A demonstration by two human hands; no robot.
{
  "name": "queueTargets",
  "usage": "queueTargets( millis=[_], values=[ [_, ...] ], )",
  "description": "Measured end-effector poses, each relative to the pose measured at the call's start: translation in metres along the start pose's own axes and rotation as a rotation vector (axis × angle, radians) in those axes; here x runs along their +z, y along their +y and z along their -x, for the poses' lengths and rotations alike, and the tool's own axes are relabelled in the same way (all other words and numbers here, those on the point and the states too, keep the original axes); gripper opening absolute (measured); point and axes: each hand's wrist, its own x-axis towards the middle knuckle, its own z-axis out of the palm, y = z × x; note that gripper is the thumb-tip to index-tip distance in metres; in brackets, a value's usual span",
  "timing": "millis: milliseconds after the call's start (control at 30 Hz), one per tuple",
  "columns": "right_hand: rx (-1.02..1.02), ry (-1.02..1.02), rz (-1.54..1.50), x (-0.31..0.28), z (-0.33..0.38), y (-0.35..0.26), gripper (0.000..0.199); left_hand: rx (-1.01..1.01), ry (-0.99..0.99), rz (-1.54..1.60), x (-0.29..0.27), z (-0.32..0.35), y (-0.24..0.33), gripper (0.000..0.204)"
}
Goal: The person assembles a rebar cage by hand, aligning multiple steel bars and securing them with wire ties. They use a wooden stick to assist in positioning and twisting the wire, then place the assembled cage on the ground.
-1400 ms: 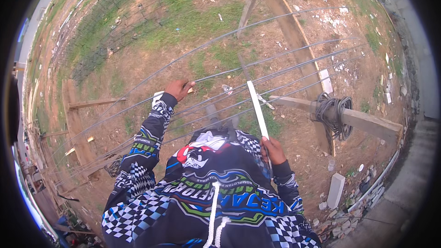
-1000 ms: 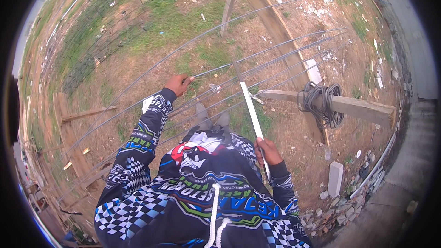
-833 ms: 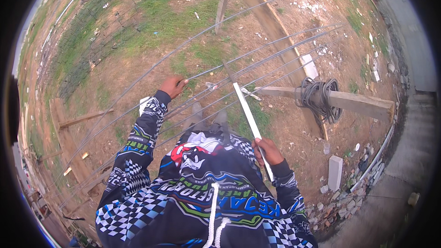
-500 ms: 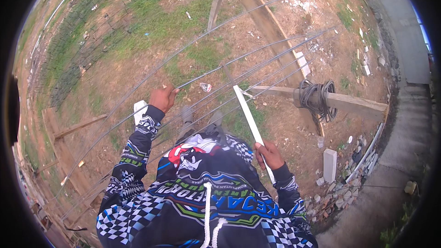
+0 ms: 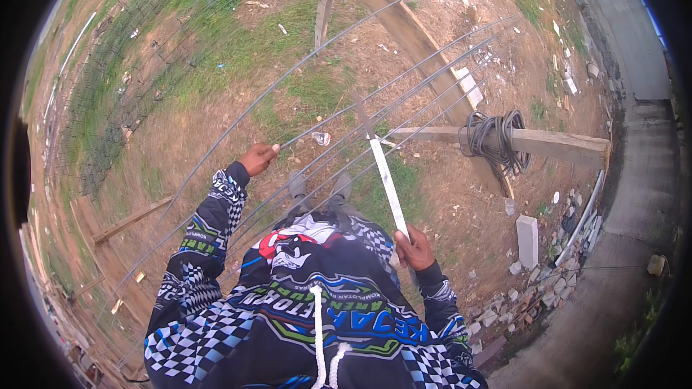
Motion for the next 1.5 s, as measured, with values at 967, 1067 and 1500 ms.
queueTargets(
  millis=[967, 1067, 1500],
  values=[
    [0.130, -0.148, 0.017, -0.112, -0.030, -0.056, 0.035, -0.328, -0.238, 0.469, -0.016, 0.005, 0.023, 0.049],
    [0.123, -0.125, -0.017, -0.099, -0.030, -0.056, 0.036, -0.336, -0.228, 0.456, -0.018, 0.003, 0.021, 0.048],
    [0.150, -0.015, -0.122, -0.051, -0.035, -0.058, 0.035, -0.325, -0.127, 0.419, -0.019, -0.007, 0.009, 0.045]
  ],
)
